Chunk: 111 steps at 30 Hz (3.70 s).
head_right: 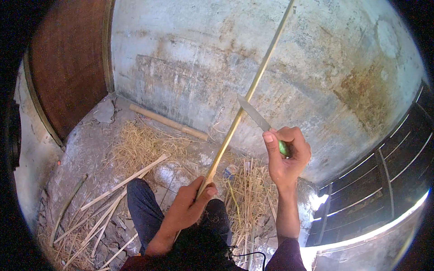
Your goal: The person shaves a thin strip of bamboo using a knife, holding the bamboo strip in one hand and the knife in the other.
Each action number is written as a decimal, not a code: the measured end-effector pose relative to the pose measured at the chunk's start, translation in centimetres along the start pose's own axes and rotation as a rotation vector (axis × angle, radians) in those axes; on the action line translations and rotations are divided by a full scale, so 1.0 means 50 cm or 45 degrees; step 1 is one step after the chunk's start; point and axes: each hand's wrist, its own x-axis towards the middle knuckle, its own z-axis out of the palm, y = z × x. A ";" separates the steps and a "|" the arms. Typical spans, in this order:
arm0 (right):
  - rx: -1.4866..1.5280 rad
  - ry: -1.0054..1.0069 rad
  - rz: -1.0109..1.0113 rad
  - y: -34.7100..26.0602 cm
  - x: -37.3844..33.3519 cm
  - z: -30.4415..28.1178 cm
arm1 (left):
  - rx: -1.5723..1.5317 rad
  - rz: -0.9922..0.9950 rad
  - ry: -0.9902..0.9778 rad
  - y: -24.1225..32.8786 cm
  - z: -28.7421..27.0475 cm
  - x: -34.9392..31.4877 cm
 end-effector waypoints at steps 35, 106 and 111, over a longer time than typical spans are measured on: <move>-0.037 -0.607 -0.423 -0.014 -0.139 0.068 | -1.116 -0.239 -0.482 -0.095 -0.077 -0.020; -0.470 -0.468 -0.350 -0.059 -0.124 0.019 | -0.863 -0.236 -0.284 -0.061 -0.066 -0.035; -0.480 -0.457 -0.390 -0.057 -0.119 0.023 | -0.866 -0.238 -0.261 -0.058 -0.069 -0.035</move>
